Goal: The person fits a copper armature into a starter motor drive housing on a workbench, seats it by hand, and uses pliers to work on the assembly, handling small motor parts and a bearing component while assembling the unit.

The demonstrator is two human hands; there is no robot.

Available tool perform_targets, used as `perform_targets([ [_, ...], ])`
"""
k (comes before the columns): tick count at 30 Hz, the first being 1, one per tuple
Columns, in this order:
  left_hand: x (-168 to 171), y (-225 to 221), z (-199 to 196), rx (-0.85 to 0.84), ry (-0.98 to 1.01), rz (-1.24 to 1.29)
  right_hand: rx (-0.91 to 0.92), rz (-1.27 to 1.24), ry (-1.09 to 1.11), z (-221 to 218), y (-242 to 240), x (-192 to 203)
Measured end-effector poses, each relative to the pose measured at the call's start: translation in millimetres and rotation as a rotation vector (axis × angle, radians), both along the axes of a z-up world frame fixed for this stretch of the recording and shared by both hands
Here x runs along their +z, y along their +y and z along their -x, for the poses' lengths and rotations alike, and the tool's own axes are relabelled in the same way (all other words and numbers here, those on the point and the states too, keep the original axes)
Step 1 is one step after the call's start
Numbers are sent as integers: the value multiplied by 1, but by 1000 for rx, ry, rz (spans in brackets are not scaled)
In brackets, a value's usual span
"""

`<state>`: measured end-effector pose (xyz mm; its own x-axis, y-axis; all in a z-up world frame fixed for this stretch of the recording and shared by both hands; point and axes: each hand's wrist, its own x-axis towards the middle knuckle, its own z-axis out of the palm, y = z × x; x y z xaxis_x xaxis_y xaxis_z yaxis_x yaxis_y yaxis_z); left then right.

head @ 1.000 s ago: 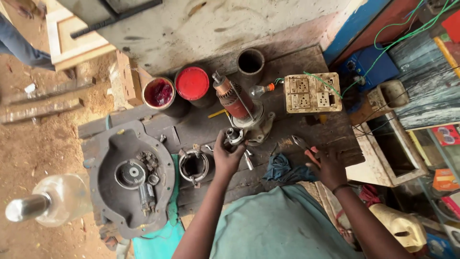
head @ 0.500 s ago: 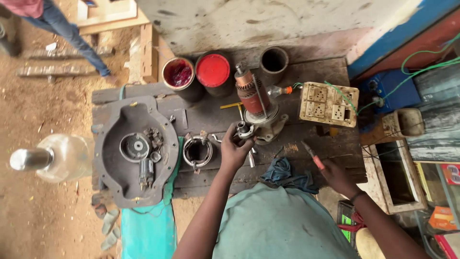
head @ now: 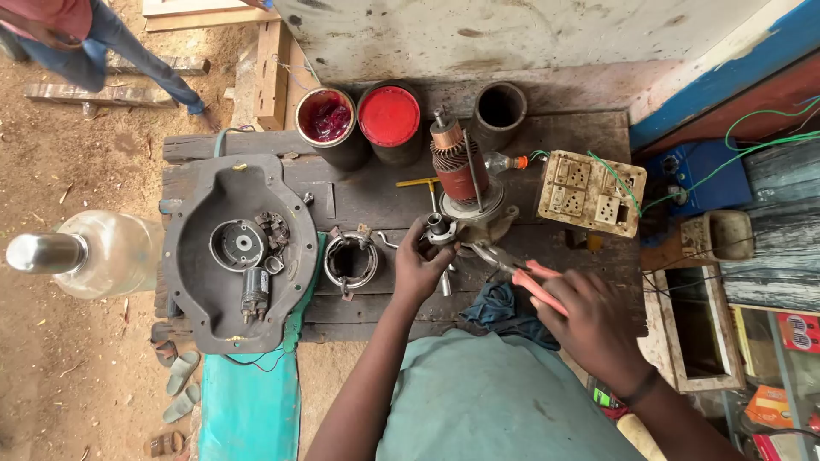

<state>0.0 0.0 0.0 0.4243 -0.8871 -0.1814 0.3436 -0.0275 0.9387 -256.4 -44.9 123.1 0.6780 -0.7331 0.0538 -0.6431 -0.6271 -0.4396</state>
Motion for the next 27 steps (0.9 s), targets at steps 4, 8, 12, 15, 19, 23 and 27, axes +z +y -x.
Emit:
perform_targets([
  [4, -4, -1, -3, -4, 22, 37, 26, 156, 111, -24, -5, 9],
  [8, -9, 0, -4, -32, 23, 88, 19, 189, 90, -28, -7, 5],
  [12, -9, 1, -6, -44, 37, 41, 15, 130, 59, -29, -8, 4],
  [15, -8, 1, -6, -50, 47, 31, 1, 95, 58, -34, -6, 7],
  [19, -7, 1, -7, -48, 11, 53, -24, 107, 72, -40, 0, 13],
  [23, -8, 0, -8, -60, 27, 17, -33, 120, 103, -42, 2, 17],
  [27, -5, 0, -8, -66, 39, 44, -23, 122, 113, -41, 1, 16],
])
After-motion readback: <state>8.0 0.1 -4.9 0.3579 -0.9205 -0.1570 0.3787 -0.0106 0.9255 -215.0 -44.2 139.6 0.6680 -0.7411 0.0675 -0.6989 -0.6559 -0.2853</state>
